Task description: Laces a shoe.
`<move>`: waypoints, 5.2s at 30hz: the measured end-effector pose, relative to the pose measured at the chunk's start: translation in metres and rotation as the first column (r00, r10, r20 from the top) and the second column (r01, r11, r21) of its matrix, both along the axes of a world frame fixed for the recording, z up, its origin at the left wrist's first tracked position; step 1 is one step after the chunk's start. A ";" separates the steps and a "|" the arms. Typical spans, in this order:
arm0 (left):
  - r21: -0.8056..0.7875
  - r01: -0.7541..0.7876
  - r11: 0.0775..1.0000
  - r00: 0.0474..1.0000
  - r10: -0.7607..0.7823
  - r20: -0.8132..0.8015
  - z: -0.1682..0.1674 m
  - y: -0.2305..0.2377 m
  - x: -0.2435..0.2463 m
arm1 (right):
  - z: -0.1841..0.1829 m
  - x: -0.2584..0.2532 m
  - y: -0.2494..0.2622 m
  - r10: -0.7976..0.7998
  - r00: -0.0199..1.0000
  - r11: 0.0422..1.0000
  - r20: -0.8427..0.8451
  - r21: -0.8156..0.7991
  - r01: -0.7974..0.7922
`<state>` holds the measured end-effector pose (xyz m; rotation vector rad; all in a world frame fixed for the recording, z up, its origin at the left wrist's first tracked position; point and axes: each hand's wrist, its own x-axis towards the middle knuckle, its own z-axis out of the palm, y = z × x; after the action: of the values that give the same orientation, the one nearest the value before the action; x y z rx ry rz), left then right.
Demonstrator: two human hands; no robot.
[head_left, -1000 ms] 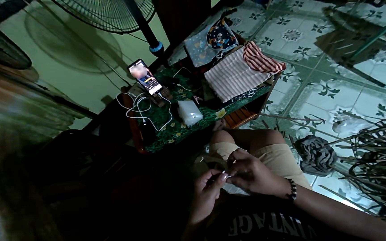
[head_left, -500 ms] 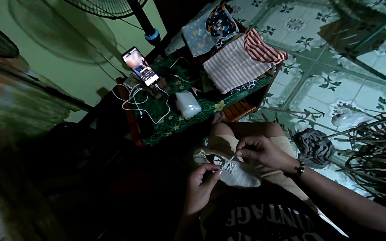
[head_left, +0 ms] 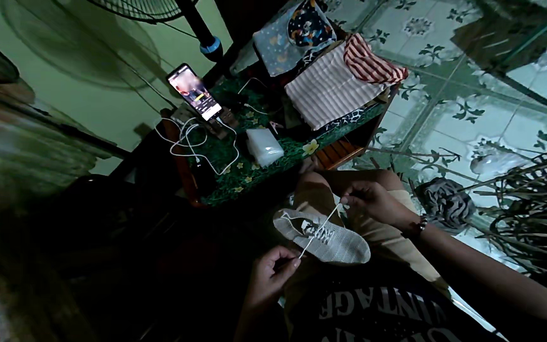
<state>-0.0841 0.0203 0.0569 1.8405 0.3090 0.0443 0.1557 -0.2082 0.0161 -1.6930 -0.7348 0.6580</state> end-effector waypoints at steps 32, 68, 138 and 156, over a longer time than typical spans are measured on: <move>0.658 0.028 0.753 0.987 -0.125 0.102 -0.031 -0.009 0.049 | -0.009 -0.038 0.019 0.226 0.937 0.972 0.265 0.001 -0.235; -0.477 0.393 0.786 0.834 -0.088 0.544 0.023 -0.069 0.060 | 0.043 -0.098 0.023 0.528 0.652 0.787 -0.543 0.602 -0.136; 0.725 0.437 0.533 0.728 -0.683 0.063 0.093 -0.046 0.113 | 0.072 -0.049 -0.004 0.051 0.998 0.989 -0.044 0.139 -0.044; 0.850 0.117 0.514 0.624 0.628 -0.466 0.046 0.272 0.082 | 0.028 -0.040 -0.019 -0.018 0.988 1.000 -0.155 0.004 0.019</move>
<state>-0.0023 0.2920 0.1034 2.6855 1.4245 -0.4390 0.1160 -0.2276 0.0443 -1.6214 -0.6089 0.7647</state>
